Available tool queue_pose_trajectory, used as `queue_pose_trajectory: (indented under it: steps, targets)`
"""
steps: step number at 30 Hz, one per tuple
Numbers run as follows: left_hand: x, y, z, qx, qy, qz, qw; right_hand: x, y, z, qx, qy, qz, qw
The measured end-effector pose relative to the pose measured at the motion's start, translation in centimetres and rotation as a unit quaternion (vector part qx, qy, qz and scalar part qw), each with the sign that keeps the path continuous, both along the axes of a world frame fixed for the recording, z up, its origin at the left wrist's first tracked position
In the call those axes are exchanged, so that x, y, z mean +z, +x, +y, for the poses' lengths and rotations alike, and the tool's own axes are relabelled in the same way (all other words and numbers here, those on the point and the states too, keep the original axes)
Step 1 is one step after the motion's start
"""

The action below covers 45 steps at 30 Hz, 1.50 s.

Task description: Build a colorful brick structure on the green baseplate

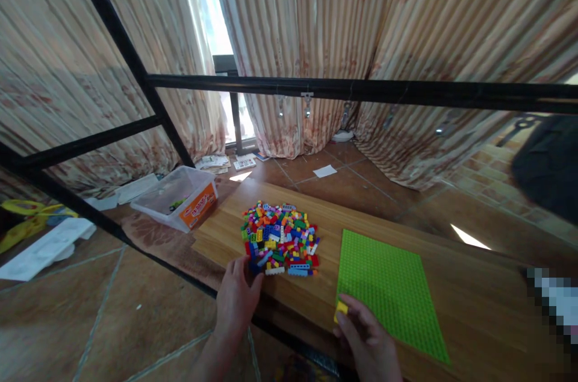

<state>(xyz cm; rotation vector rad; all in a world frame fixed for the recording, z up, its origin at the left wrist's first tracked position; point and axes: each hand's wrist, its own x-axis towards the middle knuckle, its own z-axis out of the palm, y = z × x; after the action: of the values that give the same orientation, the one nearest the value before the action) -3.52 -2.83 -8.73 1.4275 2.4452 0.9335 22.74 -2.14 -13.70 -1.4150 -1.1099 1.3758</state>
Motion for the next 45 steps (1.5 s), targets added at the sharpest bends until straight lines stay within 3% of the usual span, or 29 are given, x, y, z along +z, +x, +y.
queue_pose_trajectory:
  steps: [3,6,10,12,16,19,25,29,34,38,42,45]
  targets:
    - [-0.2,-0.1,0.1,-0.001,-0.023,0.008,1.0,0.8,0.2,0.1,-0.028,-0.019,0.026,0.999]
    - [-0.1,-0.1,-0.3,0.012,-0.003,-0.01,1.0,2.1,1.2,0.6,-0.061,0.023,-0.022,0.998]
    - [0.5,0.7,-1.0,-0.008,0.058,-0.142,0.988,3.4,4.3,2.9,-0.085,0.092,-0.115,0.985]
    - [0.8,1.9,-1.1,-0.033,0.062,-0.256,0.964,3.5,6.1,4.6,-0.101,0.114,-0.129,0.98]
    - [1.1,6.0,-0.4,-0.068,0.005,-0.467,0.881,2.5,8.3,6.7,-0.096,0.119,-0.147,0.977]
    - [0.9,9.3,0.6,-0.094,-0.017,-0.528,0.844,1.7,8.6,6.0,-0.098,0.121,-0.156,0.975]
    - [1.1,14.3,4.0,-0.146,-0.034,-0.563,0.813,2.0,8.6,3.5,-0.103,0.117,-0.145,0.977]
    - [0.9,16.7,6.7,-0.199,-0.042,-0.549,0.811,3.0,8.9,3.9,-0.143,0.107,-0.044,0.983]
    - [0.2,18.3,9.4,-0.247,-0.052,-0.474,0.843,4.1,10.3,5.3,-0.173,0.081,0.001,0.982]
    - [0.4,19.0,11.2,-0.315,-0.056,-0.359,0.877,4.5,11.8,6.9,-0.1,0.116,-0.135,0.979]
    - [0.9,19.6,12.3,-0.359,-0.058,-0.224,0.904,4.8,12.7,8.2,0.01,0.165,-0.304,0.938]
    - [1.0,19.7,12.4,-0.384,-0.043,-0.101,0.917,4.6,12.8,8.4,0.049,0.188,-0.365,0.91]
